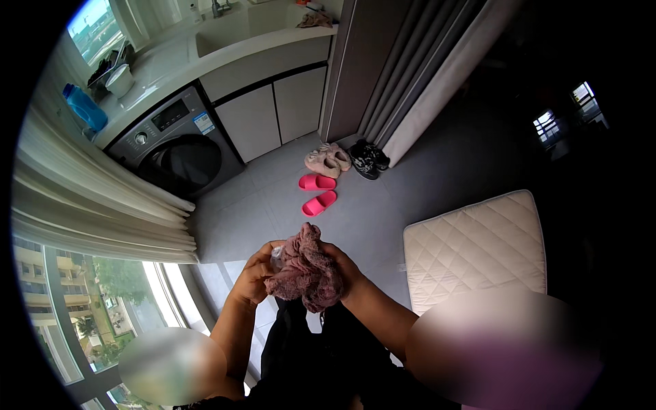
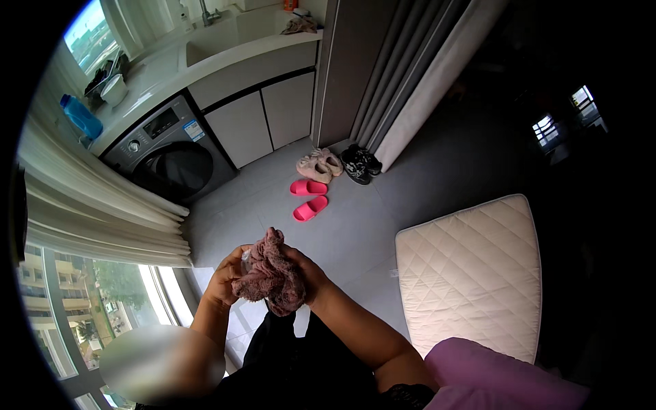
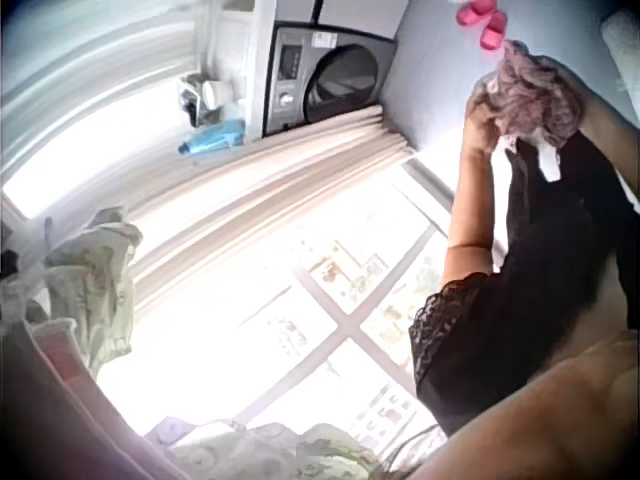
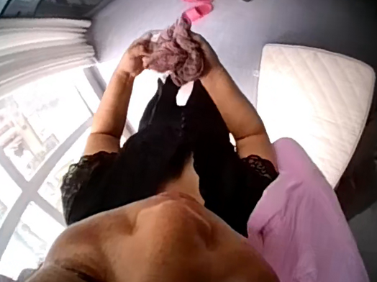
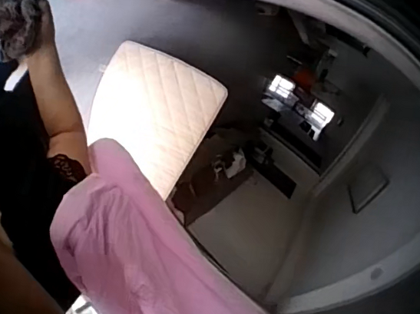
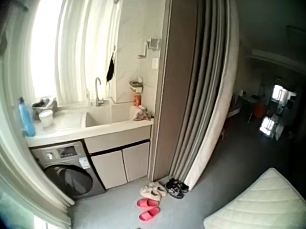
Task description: The person washes a cloth in a sink, wrings it out, and then uses it to wipe the window sill and the glass of a large window. The person sits on the floor to reach the lower parts of the window frame.
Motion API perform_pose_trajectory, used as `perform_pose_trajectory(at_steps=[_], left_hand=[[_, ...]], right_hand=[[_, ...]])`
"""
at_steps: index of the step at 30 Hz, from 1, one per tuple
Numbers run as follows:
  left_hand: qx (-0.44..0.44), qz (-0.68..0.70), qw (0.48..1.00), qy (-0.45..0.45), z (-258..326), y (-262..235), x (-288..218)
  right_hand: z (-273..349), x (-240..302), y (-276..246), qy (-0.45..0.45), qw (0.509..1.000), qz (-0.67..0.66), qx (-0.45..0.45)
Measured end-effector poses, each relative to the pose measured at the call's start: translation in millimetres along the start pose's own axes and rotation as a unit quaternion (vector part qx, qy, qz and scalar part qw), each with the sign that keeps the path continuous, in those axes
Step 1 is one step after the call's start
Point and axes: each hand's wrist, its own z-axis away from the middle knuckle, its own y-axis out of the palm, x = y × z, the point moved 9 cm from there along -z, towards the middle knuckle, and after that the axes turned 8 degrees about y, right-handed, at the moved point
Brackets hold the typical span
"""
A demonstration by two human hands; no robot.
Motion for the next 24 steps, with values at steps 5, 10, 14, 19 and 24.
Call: perform_pose_trajectory(at_steps=[5,10,14,19,24], left_hand=[[0.090,-0.148,0.976,-0.135,-118,26,8],[0.182,-0.305,0.922,-0.154,-242,74,34],[0.145,-0.343,0.918,-0.137,-352,112,74],[0.047,-0.267,0.950,-0.156,-501,166,144],[0.084,-0.203,0.965,-0.145,-650,280,227]], right_hand=[[22,100,-17,-0.098,0.994,-0.049,-0.011],[80,232,-6,-0.378,0.828,0.385,-0.152],[101,326,-36,-0.287,0.942,0.161,-0.059],[172,480,-70,-0.280,0.954,0.057,-0.094],[277,644,-106,-0.452,0.889,0.052,-0.053]])
